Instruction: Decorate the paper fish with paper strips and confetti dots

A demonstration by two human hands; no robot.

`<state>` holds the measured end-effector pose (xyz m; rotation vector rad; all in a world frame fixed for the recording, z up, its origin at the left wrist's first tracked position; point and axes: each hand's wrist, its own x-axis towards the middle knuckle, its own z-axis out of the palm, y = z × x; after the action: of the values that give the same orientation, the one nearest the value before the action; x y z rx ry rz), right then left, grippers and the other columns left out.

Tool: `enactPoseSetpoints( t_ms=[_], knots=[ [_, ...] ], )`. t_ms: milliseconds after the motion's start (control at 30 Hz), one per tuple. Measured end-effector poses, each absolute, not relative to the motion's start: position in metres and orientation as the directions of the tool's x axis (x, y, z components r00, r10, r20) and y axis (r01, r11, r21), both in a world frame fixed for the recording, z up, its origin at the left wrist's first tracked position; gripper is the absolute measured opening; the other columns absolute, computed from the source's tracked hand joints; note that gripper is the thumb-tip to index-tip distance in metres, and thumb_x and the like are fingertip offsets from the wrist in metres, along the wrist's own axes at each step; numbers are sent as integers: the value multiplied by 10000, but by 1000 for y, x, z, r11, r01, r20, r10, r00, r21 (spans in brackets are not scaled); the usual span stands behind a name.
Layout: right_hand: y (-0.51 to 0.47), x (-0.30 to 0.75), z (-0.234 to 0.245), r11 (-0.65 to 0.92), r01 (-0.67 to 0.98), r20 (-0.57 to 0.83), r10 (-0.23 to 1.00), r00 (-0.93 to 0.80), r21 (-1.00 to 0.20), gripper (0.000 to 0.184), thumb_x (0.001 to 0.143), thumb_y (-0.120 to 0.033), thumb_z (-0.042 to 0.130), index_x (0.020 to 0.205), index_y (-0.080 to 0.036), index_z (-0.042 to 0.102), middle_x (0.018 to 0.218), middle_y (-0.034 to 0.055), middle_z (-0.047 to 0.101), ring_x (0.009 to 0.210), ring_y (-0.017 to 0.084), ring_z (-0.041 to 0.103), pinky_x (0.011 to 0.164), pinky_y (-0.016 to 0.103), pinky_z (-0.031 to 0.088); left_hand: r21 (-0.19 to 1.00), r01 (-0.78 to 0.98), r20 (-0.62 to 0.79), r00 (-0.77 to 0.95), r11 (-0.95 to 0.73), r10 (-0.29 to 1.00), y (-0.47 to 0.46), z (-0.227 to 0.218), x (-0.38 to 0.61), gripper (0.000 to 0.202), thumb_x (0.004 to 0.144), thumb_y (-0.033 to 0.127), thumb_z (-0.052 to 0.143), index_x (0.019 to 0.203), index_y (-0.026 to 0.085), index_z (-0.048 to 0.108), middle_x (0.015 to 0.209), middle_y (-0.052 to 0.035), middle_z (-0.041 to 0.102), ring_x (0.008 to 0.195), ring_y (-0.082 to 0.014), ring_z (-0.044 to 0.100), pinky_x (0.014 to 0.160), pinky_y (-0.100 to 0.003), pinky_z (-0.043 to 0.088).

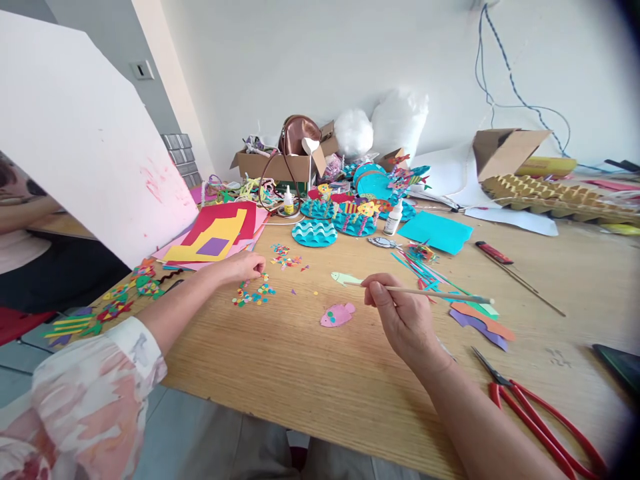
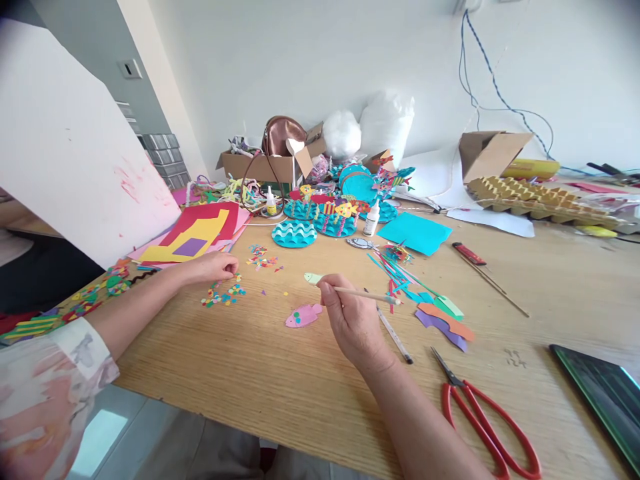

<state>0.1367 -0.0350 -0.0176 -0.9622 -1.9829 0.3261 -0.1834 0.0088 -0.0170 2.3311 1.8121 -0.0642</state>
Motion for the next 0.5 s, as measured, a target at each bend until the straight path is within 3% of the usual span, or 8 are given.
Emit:
enactPoseSetpoints(
  t_ms=[333,500],
  knots=[
    [-35,136,-17,666,511,597,735,-321,-544,295,894,-305,336,737,-175,549,609,-12,555,536,100,513,520,212,355,129,969,-140,228,-211,963,12,-13,-202,151,674,140,448,703,169,594,642,17,575,609,-126,520,549,-204,331],
    [-34,137,-17,669,509,600,732,-323,-542,295,893,-303,337,736,-173,550,623,-6,563,547,102,519,521,212,358,117,967,-184,245,-226,952,4,-13,-213,153,638,119,477,662,172,618,625,10,588,595,-129,532,539,-207,337]
  ],
)
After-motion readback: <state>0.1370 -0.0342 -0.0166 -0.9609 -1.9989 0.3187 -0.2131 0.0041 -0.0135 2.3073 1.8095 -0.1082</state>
